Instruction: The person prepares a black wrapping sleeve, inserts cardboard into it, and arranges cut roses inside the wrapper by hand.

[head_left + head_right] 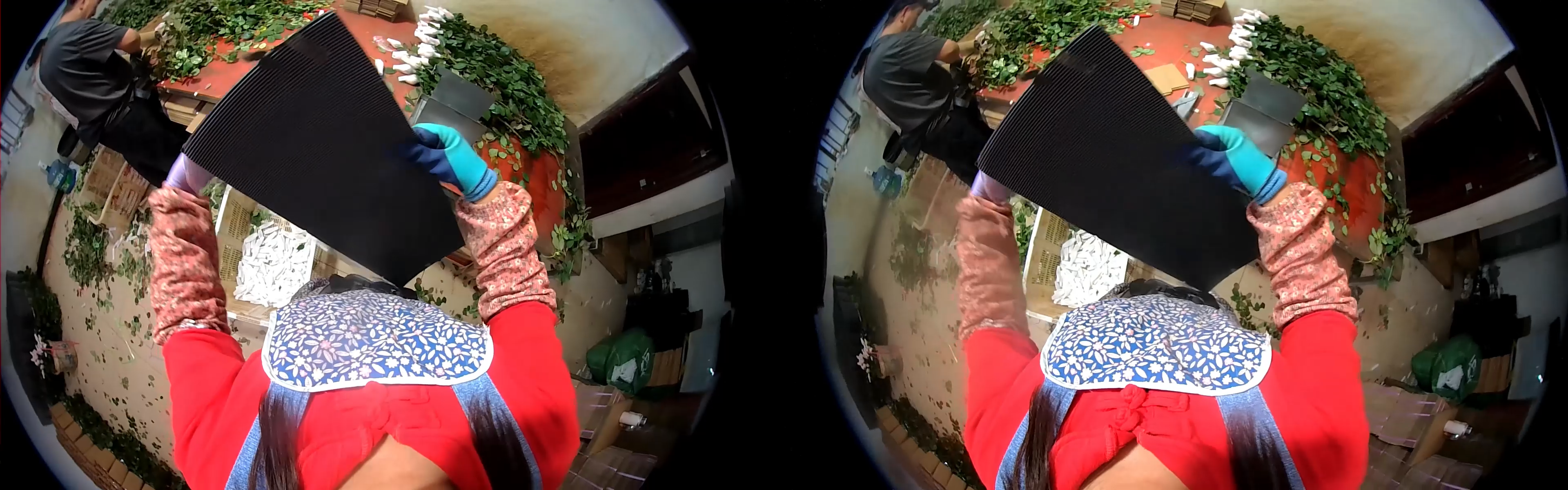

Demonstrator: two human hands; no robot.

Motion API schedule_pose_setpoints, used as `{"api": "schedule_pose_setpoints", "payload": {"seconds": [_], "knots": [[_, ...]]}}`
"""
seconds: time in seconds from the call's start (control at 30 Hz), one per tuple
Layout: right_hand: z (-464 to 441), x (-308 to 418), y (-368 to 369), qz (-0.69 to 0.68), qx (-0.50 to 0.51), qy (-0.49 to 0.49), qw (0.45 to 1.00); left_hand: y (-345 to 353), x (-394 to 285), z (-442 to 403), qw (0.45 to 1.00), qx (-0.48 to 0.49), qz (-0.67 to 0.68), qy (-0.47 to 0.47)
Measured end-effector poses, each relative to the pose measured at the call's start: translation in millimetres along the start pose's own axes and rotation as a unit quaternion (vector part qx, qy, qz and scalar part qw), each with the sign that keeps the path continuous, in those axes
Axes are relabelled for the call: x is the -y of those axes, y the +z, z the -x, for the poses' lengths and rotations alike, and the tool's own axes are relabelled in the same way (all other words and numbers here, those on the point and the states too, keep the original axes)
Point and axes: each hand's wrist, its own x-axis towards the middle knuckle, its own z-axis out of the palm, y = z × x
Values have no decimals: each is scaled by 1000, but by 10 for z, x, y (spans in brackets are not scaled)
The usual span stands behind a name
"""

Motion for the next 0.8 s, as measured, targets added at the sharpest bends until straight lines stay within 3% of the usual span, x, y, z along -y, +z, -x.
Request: {"api": "schedule_pose_setpoints", "payload": {"seconds": [0.03, 0.07, 0.13, 0.17, 0.23, 0.27, 0.33, 0.37, 0.4, 0.43, 0.47, 0.5, 0.53, 0.57, 0.6, 0.67, 0.7, 0.73, 0.8], "knots": [[66, 89, -41, -13, 32, 14, 999, -12, 201, 103, 997, -67, -16, -31], [147, 68, -132, 131, -37, -37, 990, -34, 432, 193, 988, -137, -30, -69], [317, 140, -246, 190, -97, -31, 976, -69, 882, 292, 957, -229, -58, -168], [422, 219, -246, 196, -102, -30, 975, -92, 1089, 299, 951, -206, -65, -223], [691, 402, -109, 389, -178, -41, 903, -27, 1441, 215, 953, -8, -30, -300], [849, 529, -90, 432, -193, -38, 880, 381, 1531, 53, 947, 121, 25, -296], [1169, 702, -394, 455, -220, 8, 863, 880, 1801, -123, 915, 236, 6, -326], [1209, 843, -336, 462, -227, 8, 857, 1062, 1976, -73, 911, 241, 44, -332], [1252, 1029, -209, 416, -303, 130, 847, 1142, 2132, -48, 905, 246, 82, -338], [1285, 1141, -97, 388, -343, 188, 835, 1125, 2040, -178, 860, 296, -21, -416], [1318, 1255, 15, 356, -382, 245, 817, 965, 2145, -181, 867, 310, -30, -389], [1319, 1248, 162, 580, -296, 209, 730, 833, 1942, -342, 834, 293, -183, -430], [1273, 1246, 316, 765, -191, 162, 594, 665, 1711, -500, 779, 268, -332, -460], [1123, 1291, 477, 737, -212, 245, 593, 392, 1623, -469, 844, 160, -297, -417], [1040, 1305, 505, 735, -216, 242, 596, 220, 1561, -438, 892, 47, -257, -368], [941, 1311, 522, 918, 15, 184, 351, 570, 1247, -663, 926, -86, -312, -194], [887, 1277, 416, 931, 31, 106, 349, 702, 1207, -844, 909, -36, -396, -127], [772, 1256, 301, 936, 54, 72, 340, 781, 1323, -995, 915, -6, -395, -78], [422, 1269, -108, 946, 112, 111, 283, 824, 1725, -1325, 886, 29, -447, -118]]}}
